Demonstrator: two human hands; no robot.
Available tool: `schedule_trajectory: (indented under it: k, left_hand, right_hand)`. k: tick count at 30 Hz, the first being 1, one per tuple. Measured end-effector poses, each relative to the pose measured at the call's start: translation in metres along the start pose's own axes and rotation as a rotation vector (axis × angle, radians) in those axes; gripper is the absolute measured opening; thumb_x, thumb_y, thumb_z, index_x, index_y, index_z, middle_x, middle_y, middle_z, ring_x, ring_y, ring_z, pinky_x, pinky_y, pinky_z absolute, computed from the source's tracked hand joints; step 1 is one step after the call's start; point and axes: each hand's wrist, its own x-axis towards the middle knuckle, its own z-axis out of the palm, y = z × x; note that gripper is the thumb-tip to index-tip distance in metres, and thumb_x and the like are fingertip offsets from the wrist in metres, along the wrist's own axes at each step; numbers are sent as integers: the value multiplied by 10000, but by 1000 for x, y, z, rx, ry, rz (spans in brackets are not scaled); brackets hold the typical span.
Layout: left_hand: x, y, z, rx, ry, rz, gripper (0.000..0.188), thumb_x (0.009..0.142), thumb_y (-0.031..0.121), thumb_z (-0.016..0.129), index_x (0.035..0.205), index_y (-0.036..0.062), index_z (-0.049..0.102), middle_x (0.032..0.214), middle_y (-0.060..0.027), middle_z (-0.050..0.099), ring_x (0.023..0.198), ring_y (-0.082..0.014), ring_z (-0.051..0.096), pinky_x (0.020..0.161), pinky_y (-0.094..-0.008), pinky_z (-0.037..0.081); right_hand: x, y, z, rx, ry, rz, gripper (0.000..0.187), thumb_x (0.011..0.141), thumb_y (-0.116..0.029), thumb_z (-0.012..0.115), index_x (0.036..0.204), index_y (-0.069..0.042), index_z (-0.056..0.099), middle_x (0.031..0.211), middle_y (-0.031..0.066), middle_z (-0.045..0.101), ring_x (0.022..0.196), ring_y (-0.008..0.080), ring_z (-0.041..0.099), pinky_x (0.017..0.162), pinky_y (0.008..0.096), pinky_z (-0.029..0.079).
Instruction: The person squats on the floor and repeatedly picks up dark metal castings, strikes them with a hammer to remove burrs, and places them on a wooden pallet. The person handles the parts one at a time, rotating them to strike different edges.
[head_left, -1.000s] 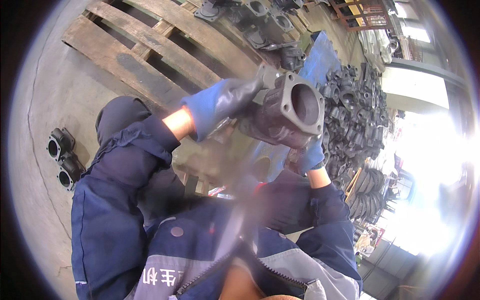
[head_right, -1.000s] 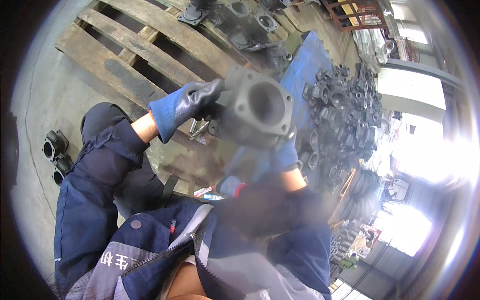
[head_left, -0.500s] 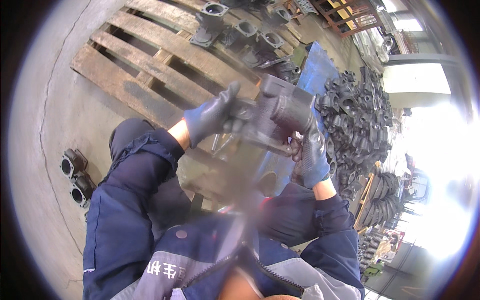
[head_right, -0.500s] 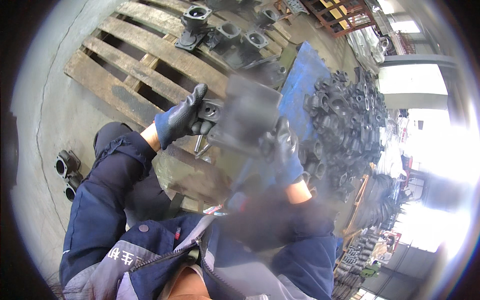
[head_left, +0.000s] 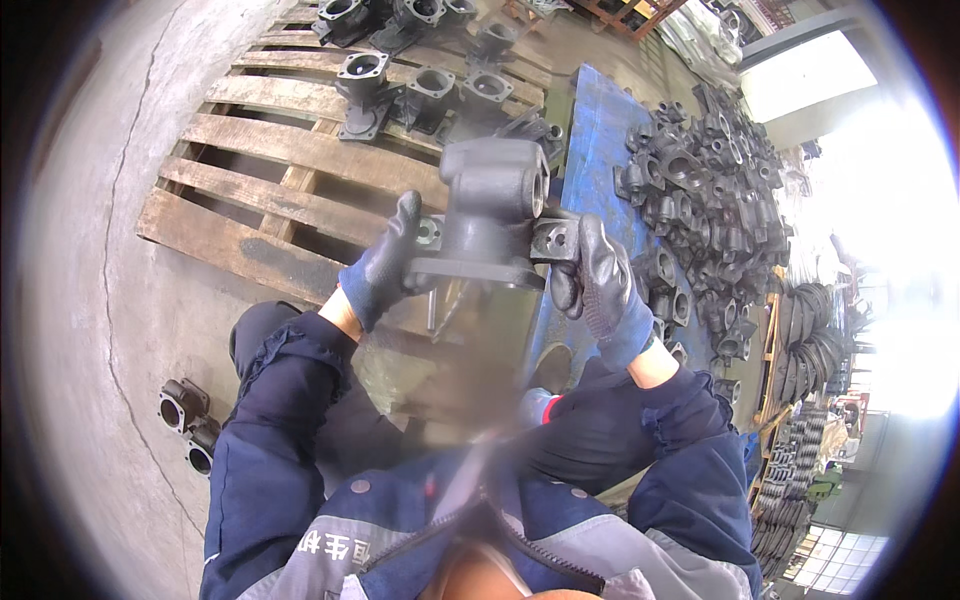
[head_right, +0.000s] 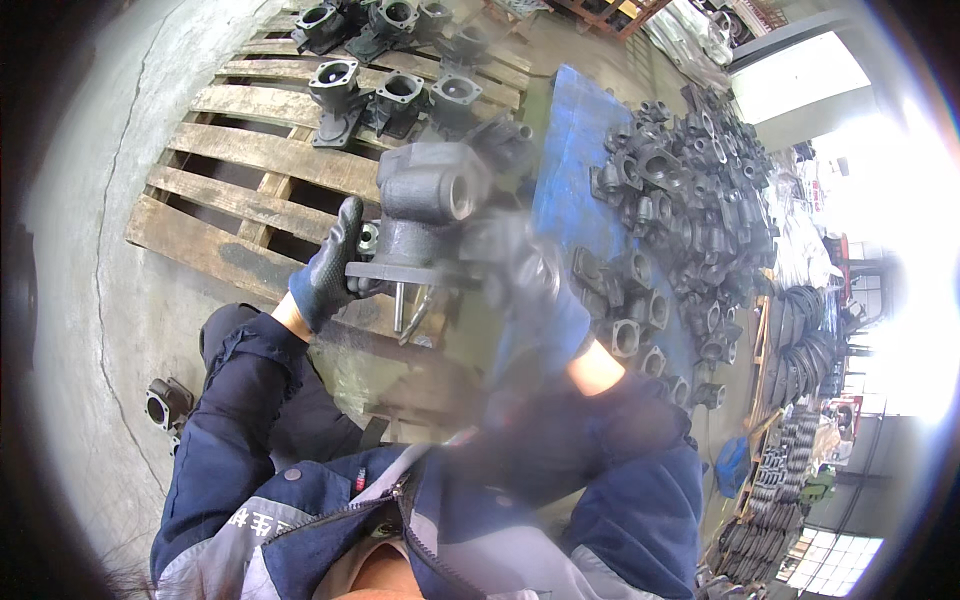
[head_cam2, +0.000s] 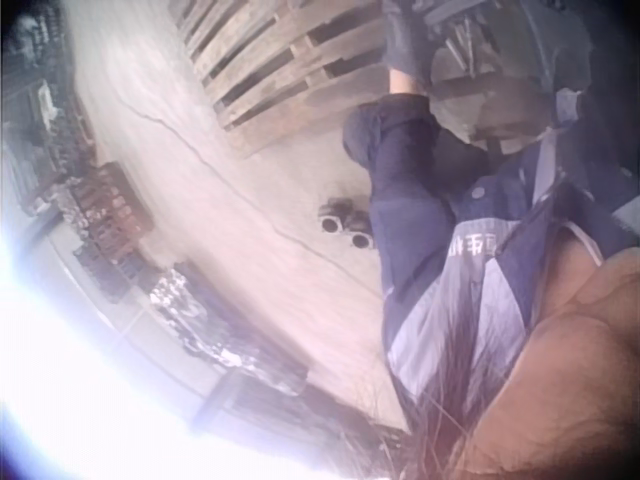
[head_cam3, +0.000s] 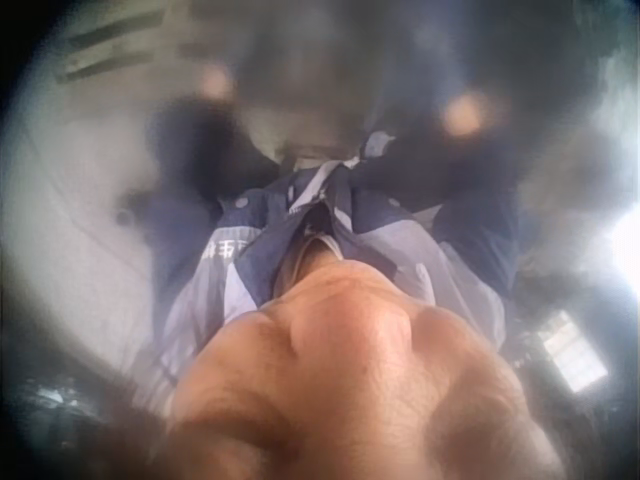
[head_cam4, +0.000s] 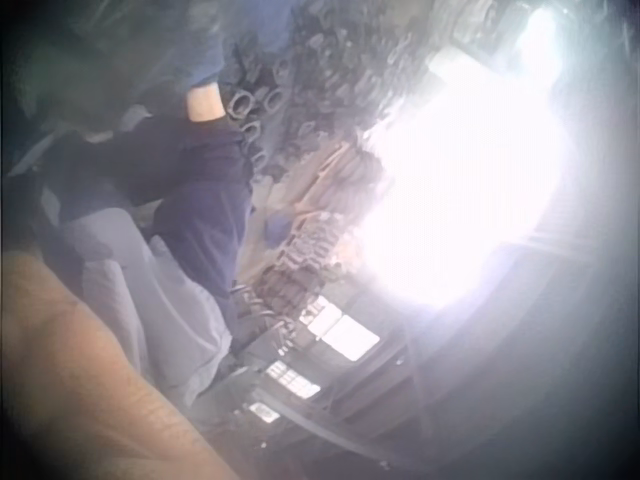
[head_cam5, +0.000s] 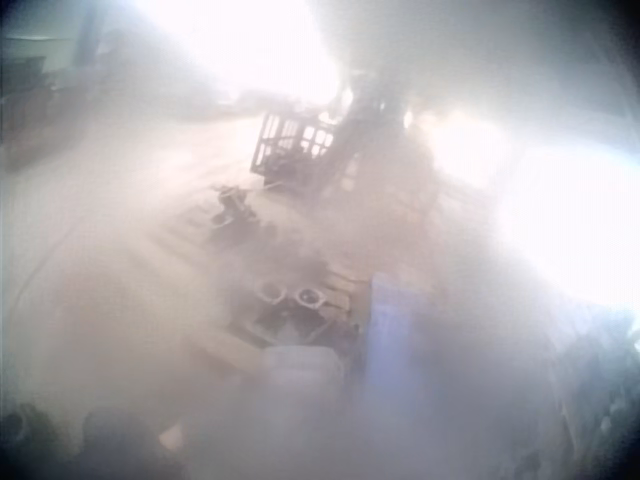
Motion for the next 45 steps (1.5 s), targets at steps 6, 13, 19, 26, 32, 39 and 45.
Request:
schedule_trajectory:
  k: [6,13,19,26,32,39,45]
  left_hand:
    - [3,8,-4,-131,-48,-145,737,1025,229,533,1555,38,59,1330,-143,457,982,-131,559,829,-267,507]
    - [19,17,-4,-1451,17,-753,977,876,661,566,1530,28,212,1554,-169,303,1397,-288,381,1142,-479,368]
    - [9,15,2,-1644,28,-932,841,942,642,466,1526,67,276,1525,-142,358,1367,-274,411,1133,-425,379]
    - [20,21,2,-1236,-176,-688,529,989,293,535,1445,61,402,1412,-134,485,1279,-251,506,1100,-392,418]
    - [26,45,-7,-606,-257,-402,479,937,191,596,1382,57,480,1344,-122,542,1241,-232,538,1064,-368,442]
    - [34,49,-5,-713,-238,-461,491,901,192,636,1354,56,506,1318,-115,559,1236,-230,539,1054,-364,442]
    - [59,49,1,-896,-171,-576,501,871,193,670,1331,55,529,1297,-108,573,1232,-229,540,1046,-360,441]
  right_hand:
    - [2,-4,23,-413,299,-89,523,945,-348,579,1326,5,521,871,23,601,732,98,547,626,258,439]
    - [4,-5,43,-962,446,-195,551,857,-218,728,1292,38,506,1045,129,677,947,204,669,855,334,530]
    - [2,12,44,-1348,435,-202,589,828,-221,767,1292,10,487,1015,198,676,848,325,700,714,378,553]
    - [4,0,67,-1821,190,-518,581,746,-185,782,1218,23,514,721,146,619,610,322,627,553,407,490]
    - [8,9,87,-1668,278,-467,423,862,-282,688,1247,-126,609,1010,267,557,622,294,586,444,368,432]
    - [8,2,86,-1900,92,-585,418,833,-251,673,1244,-175,651,1151,303,524,740,309,593,512,355,455]
    - [14,0,71,-1795,199,-663,442,751,-180,777,1108,8,598,931,210,585,649,329,624,554,410,494]
